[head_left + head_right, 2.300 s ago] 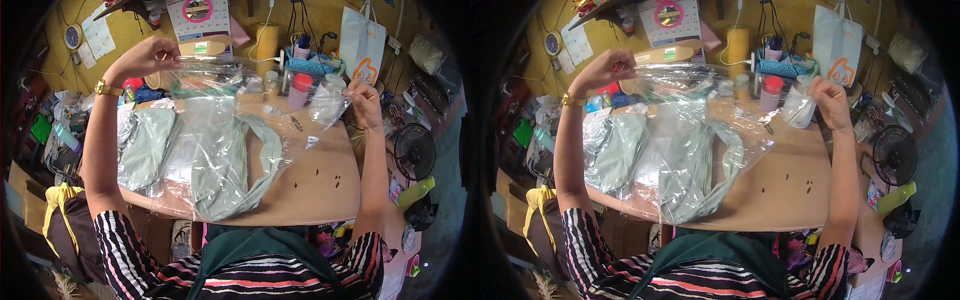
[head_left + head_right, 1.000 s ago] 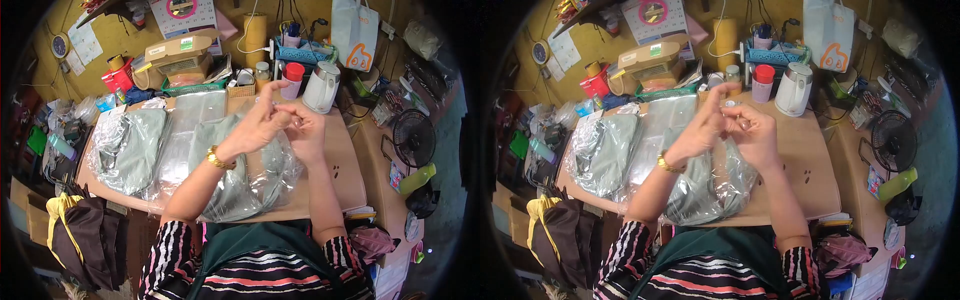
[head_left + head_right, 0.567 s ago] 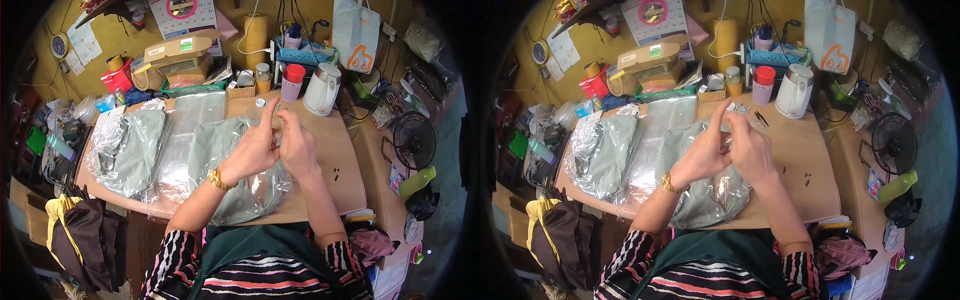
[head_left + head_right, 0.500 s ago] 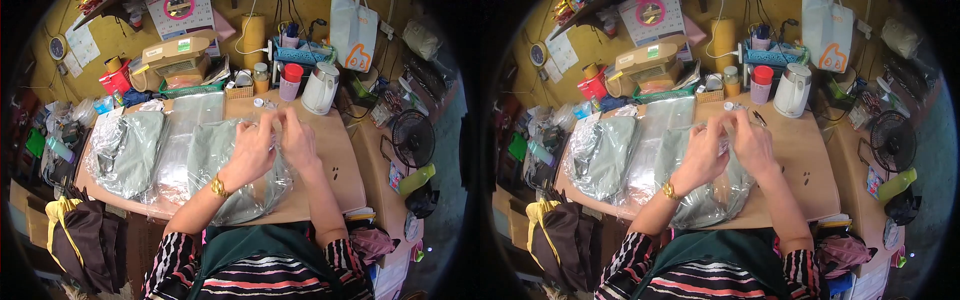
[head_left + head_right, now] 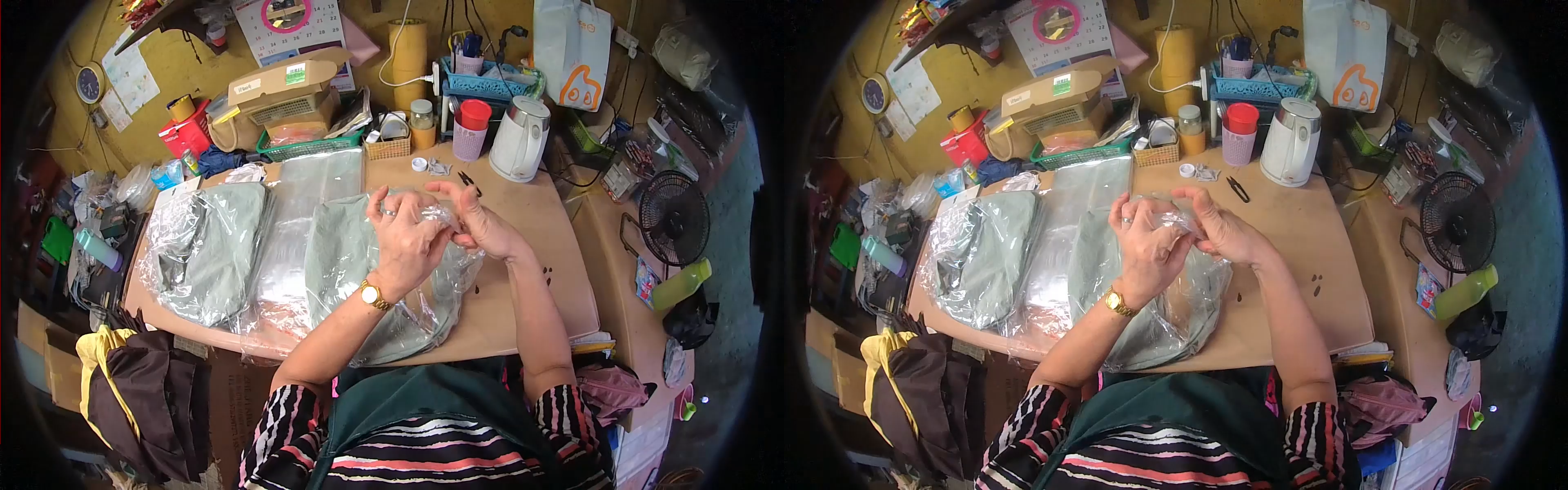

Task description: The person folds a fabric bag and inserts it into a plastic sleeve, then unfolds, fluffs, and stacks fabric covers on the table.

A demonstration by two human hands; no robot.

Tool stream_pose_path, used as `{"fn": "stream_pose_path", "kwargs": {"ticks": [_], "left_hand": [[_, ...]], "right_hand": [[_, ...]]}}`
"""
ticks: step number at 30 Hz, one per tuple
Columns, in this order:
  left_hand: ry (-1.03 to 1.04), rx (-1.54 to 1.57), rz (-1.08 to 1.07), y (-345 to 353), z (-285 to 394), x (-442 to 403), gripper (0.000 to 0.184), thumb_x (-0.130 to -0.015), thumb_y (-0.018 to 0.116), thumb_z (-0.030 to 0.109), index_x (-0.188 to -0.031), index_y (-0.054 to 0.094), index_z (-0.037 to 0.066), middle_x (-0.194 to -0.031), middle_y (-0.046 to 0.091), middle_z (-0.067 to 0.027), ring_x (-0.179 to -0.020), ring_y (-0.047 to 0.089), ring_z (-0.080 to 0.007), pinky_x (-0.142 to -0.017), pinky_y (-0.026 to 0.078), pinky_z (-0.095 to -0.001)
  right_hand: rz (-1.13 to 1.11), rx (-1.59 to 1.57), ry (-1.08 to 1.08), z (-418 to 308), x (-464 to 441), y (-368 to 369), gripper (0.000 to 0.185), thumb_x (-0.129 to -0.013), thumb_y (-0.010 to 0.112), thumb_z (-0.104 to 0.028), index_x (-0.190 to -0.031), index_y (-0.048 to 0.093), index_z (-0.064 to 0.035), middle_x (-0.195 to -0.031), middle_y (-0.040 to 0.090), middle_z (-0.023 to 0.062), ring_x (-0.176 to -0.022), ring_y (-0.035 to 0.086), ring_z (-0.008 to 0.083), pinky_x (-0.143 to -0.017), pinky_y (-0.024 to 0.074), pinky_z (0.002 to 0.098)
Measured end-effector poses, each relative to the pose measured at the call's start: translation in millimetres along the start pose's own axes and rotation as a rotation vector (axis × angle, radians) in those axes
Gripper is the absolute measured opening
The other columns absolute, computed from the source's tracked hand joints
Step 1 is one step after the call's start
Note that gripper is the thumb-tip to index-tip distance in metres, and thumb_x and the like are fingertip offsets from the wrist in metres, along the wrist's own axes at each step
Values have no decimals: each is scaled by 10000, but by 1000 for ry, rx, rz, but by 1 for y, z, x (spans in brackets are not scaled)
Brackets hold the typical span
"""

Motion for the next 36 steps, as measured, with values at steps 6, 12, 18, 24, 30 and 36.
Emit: {"fn": "stream_pose_path", "kwargs": {"ticks": [6,12,18,24,30,36], "left_hand": [[-145,200,-123,-7,-8,11,77,-754,749,154,-748,685,112,-1208,521,-116,-1195,435,-320,-1053,231,-536],[-575,897,-316,-4,-44,35,130,-818,715,175,-763,673,65,-1222,498,-120,-1207,390,-279,-1048,254,-413],[-221,116,-248,-61,-8,7,124,-847,708,143,-901,664,40,-1190,516,-104,-956,518,-168,-859,426,-331],[-479,656,-100,-22,4,20,464,-842,715,103,-1252,526,-8,-1009,530,-80,-564,466,-94,-518,416,-239],[-632,926,28,25,-21,64,246,-832,734,66,-1054,688,-31,-755,564,-46,-600,559,-86,-547,475,-236],[-763,958,-75,21,-34,67,144,-869,698,49,-978,698,-46,-795,570,-27,-677,636,-96,-591,552,-218]], "right_hand": [[527,2,-267,-4,10,-30,256,-988,530,-150,-1209,482,-29,-640,457,-20,-547,445,53,-499,367,206],[327,-810,-490,20,15,-28,269,-908,660,-136,-1126,557,-17,-721,586,3,-574,521,78,-539,425,226],[476,783,-849,-44,43,54,150,-831,700,-56,-974,661,-31,-682,571,-39,-593,534,78,-527,438,270],[533,-346,-495,18,19,43,103,-959,599,-119,-949,619,-17,-725,555,-45,-606,477,26,-531,385,186],[703,-308,-516,22,36,20,109,-964,586,-115,-959,608,-9,-736,542,-22,-631,466,32,-550,370,188],[524,805,-403,-18,62,24,94,-840,674,-54,-901,613,-18,-897,583,74,-743,571,202,-645,469,321]]}}
Point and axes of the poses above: each hand's wrist, its own x-axis away from the middle knuckle, its own y-axis out of the palm, z = x × y, the point moved 7 cm from there along -x, towards the middle knuckle
